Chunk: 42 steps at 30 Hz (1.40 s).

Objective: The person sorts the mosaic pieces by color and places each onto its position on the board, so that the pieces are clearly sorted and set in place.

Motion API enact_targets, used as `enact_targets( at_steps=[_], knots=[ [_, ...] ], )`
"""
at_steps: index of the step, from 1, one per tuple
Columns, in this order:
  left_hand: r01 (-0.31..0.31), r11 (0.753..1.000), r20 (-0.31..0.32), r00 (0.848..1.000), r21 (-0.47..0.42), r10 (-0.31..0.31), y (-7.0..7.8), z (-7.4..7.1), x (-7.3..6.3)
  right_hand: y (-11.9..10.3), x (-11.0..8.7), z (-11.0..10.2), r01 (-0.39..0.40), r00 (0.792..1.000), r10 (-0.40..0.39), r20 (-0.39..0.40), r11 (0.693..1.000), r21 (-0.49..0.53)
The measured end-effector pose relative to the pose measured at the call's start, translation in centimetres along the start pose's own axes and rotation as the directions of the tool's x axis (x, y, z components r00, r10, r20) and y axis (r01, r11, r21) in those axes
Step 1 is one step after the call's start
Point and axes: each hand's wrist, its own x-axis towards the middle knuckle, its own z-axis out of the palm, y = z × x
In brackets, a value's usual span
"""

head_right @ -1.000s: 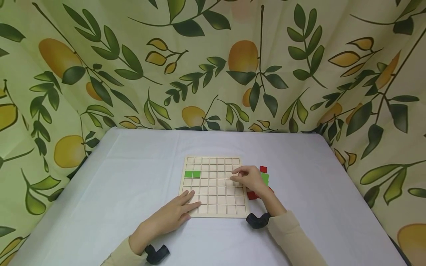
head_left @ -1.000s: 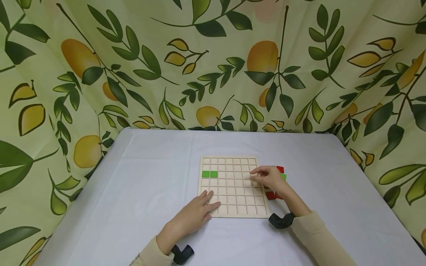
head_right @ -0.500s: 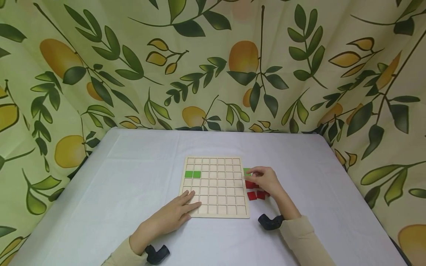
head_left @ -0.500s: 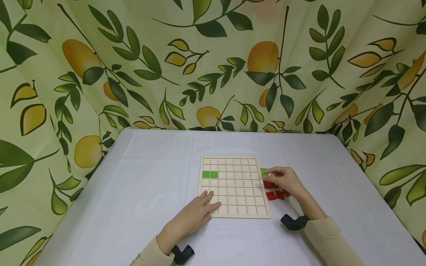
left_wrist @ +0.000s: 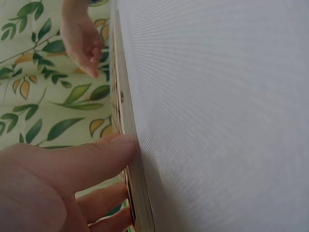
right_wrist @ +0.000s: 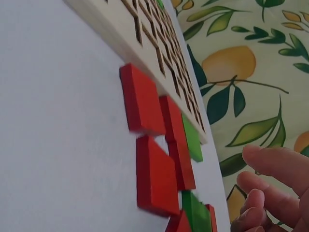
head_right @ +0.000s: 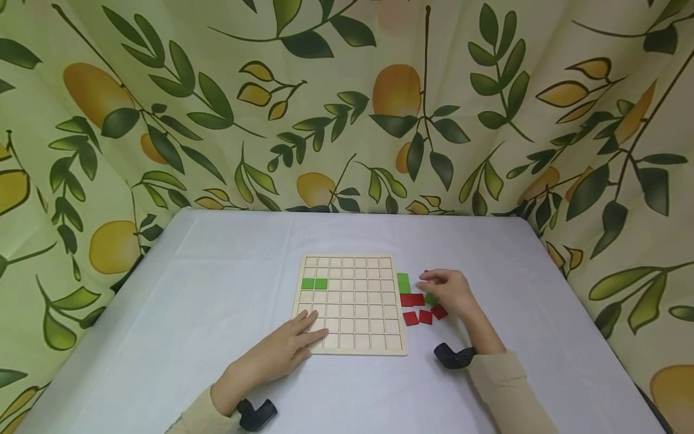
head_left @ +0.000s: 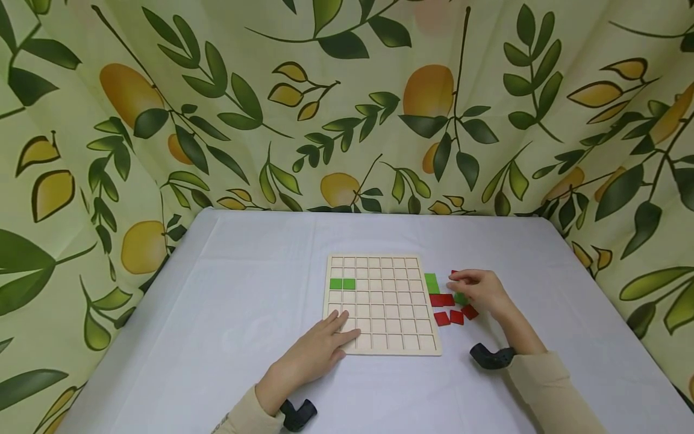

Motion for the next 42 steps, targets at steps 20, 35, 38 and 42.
enact_targets(
  at_steps=[20,35,38,42],
  knots=[
    [-0.008,1.000,-0.006,1.000,0.002,0.008,0.1,0.0,0.0,3.2,0.7,-1.6,-0.031,0.999,0.029,-0.023,0.994,-0.108],
    [0.010,1.000,0.003,1.000,-0.008,-0.010,0.1,0.0,-0.1,3.5,0.9,-1.9,-0.046,0.999,0.045,-0.012,0.994,-0.097],
    [0.012,1.000,0.001,1.000,-0.007,-0.012,0.1,0.1,0.0,3.5,1.0,-1.8,-0.043,0.999,0.042,-0.010,0.994,-0.105],
    [0.016,1.000,0.006,1.000,-0.008,-0.016,0.1,0.1,0.0,3.4,1.1,-1.8,-0.040,0.999,0.040,-0.007,0.993,-0.107]
  ],
)
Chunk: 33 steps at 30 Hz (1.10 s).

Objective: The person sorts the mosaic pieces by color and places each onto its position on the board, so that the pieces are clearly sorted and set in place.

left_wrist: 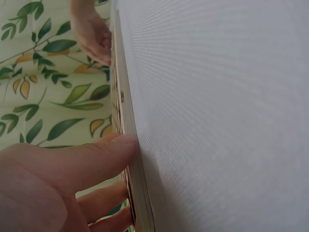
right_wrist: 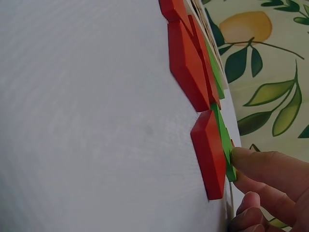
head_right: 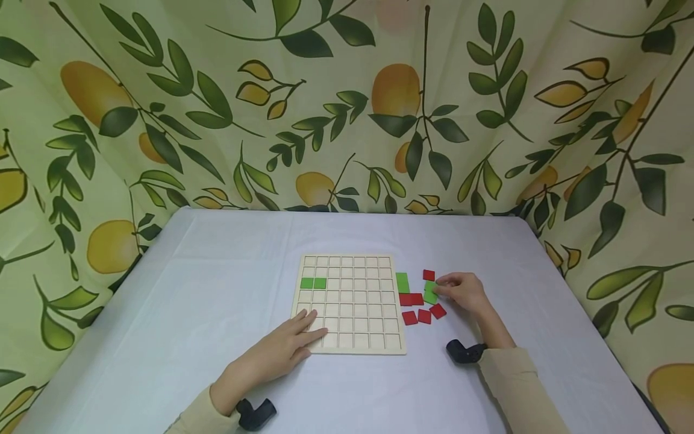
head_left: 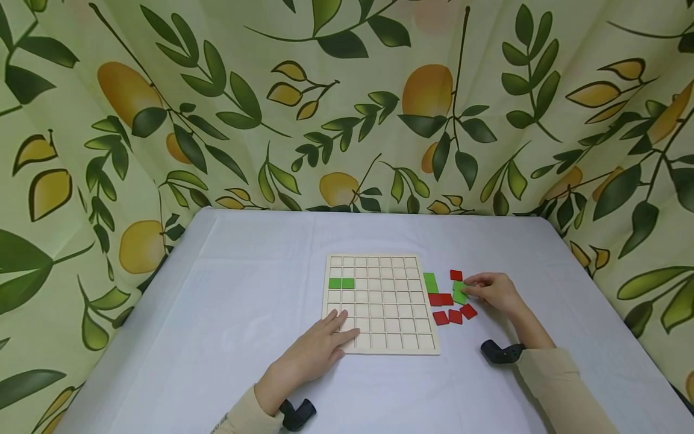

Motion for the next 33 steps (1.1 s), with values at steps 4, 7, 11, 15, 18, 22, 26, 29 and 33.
enact_targets(
  at_steps=[4,7,11,15,18,22,26,29,33],
  knots=[
    [0.004,1.000,0.001,1.000,-0.001,-0.004,-0.01,-0.05,0.08,-0.06,0.07,-0.05,0.000,1.000,0.000,0.002,1.000,-0.007],
    [-0.004,1.000,-0.007,1.000,0.000,0.004,-0.04,-0.08,0.15,-0.08,0.10,-0.14,-0.001,1.000,0.001,-0.001,1.000,-0.014],
    [-0.008,1.000,-0.010,1.000,0.004,0.008,-0.06,-0.12,0.17,-0.19,0.15,-0.22,-0.001,1.000,0.001,-0.010,1.000,-0.019],
    [-0.001,1.000,-0.002,1.000,0.004,0.001,-0.04,-0.11,0.11,-0.24,0.26,-0.22,0.002,1.000,-0.003,-0.014,1.000,-0.022],
    [0.002,1.000,0.002,1.000,0.002,-0.002,-0.04,-0.07,0.08,-0.24,0.27,-0.22,0.006,1.000,-0.006,-0.012,1.000,-0.020],
    [0.003,1.000,0.004,1.000,-0.005,-0.003,-0.08,0.04,0.07,-0.13,0.16,-0.33,0.019,1.000,-0.019,-0.003,1.000,-0.020],
    [0.004,1.000,0.003,1.000,-0.010,-0.004,-0.06,0.06,0.04,0.10,0.15,-0.42,0.035,0.999,-0.034,0.014,0.999,-0.015],
    [0.001,1.000,0.000,1.000,-0.012,-0.001,-0.03,0.02,0.00,0.26,0.16,-0.44,0.037,0.999,-0.037,0.026,0.999,-0.008],
    [-0.003,1.000,-0.001,1.000,-0.011,0.003,-0.02,-0.06,-0.02,0.38,0.09,-0.49,0.036,0.999,-0.036,0.036,0.999,0.000]
  ],
)
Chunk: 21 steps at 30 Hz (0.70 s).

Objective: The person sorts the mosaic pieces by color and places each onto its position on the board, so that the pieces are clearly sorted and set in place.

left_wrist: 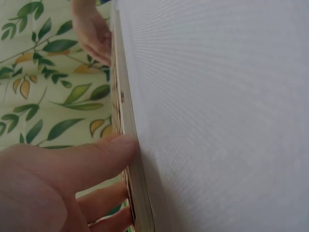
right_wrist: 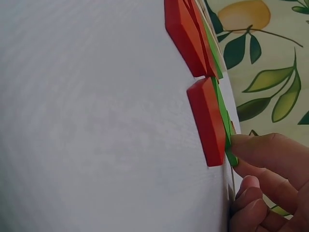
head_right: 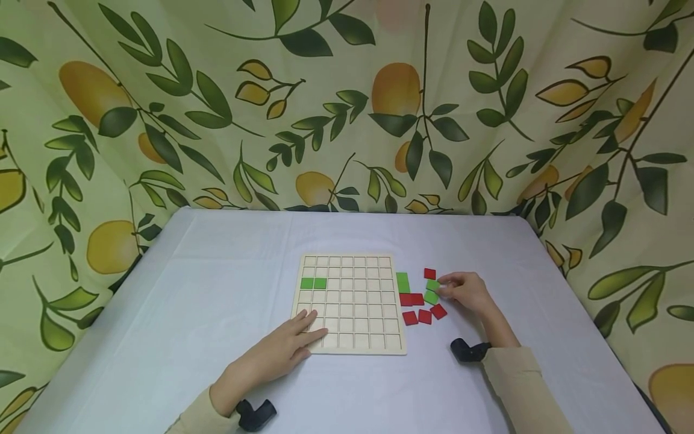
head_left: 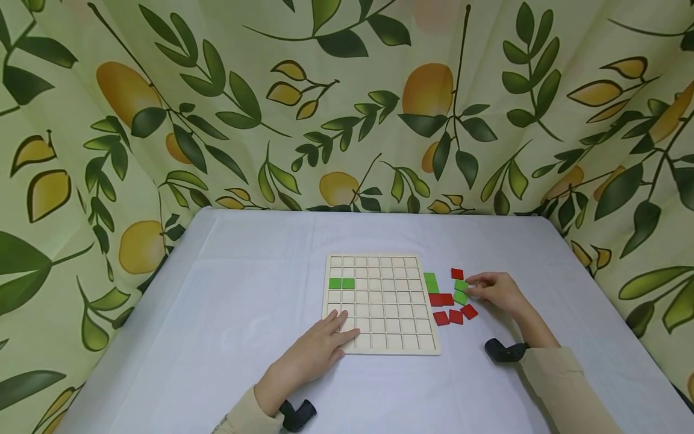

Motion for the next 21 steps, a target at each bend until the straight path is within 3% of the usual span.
enact_targets(
  at_steps=[21],
  knots=[
    [0.002,1.000,0.005,1.000,0.007,-0.002,-0.04,0.04,-0.03,0.07,0.02,0.00,0.042,0.999,-0.042,-0.007,0.999,-0.009]
  ],
)
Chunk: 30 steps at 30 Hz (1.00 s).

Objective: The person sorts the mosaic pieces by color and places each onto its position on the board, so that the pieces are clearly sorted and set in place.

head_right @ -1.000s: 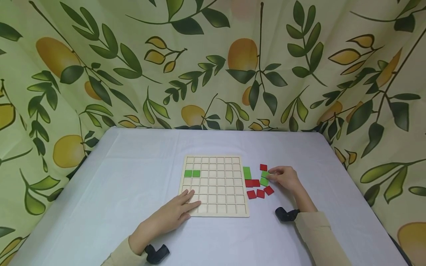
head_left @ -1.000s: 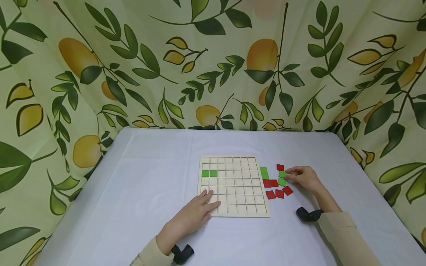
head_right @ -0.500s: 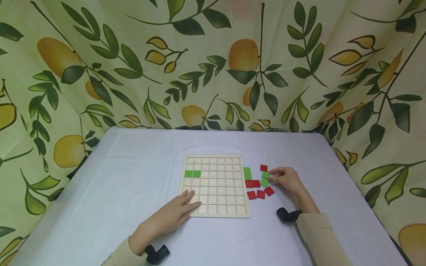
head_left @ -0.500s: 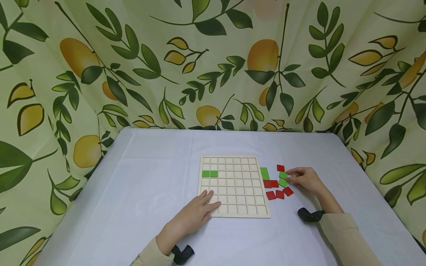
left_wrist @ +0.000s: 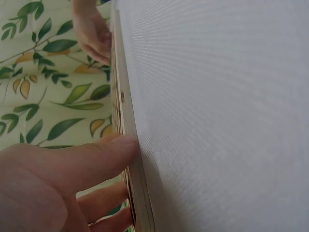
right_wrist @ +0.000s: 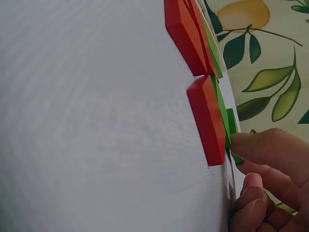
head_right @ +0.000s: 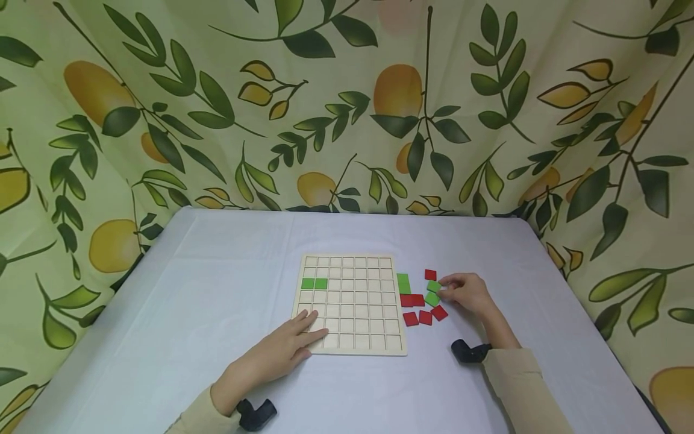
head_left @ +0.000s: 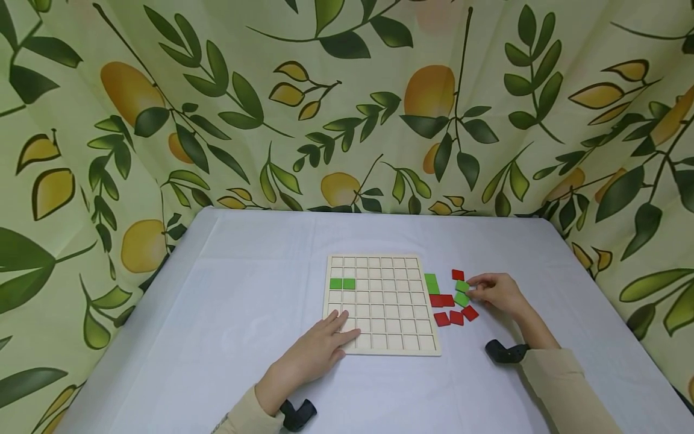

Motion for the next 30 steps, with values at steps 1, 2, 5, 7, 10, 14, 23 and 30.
enact_targets(
  at_steps=[1,2,5,7,10,14,23,30],
  knots=[
    [0.000,1.000,0.000,1.000,0.000,0.000,0.0,0.0,0.0,0.0,0.0,0.0,0.000,1.000,0.000,0.000,1.000,0.002],
    [0.000,1.000,0.000,1.000,0.000,0.000,0.0,0.0,0.0,0.0,0.0,0.0,0.000,1.000,0.000,0.000,1.000,0.003],
    [-0.002,1.000,-0.002,1.000,0.002,0.002,0.0,0.0,0.0,0.0,-0.1,0.0,-0.001,1.000,0.001,0.000,1.000,0.010],
    [-0.004,1.000,-0.002,1.000,0.003,0.004,0.0,0.0,0.0,-0.1,-0.1,0.0,-0.001,1.000,0.001,0.002,1.000,0.018],
    [-0.004,1.000,-0.004,1.000,0.003,0.004,0.0,0.0,0.0,-0.2,-0.1,0.0,-0.001,1.000,0.000,0.004,0.999,0.032],
    [-0.004,1.000,-0.004,1.000,0.003,0.004,0.0,-0.1,0.0,-0.5,-0.2,0.1,0.006,1.000,-0.006,0.006,0.999,0.040],
    [0.004,1.000,0.005,1.000,-0.005,-0.004,0.1,-0.1,0.0,-1.1,-0.3,0.5,0.036,0.999,-0.035,-0.023,0.999,0.018],
    [0.000,1.000,-0.001,1.000,0.000,0.000,0.1,-0.1,0.0,-2.0,-0.4,0.8,0.071,0.997,-0.071,-0.038,0.997,0.015]
  ],
)
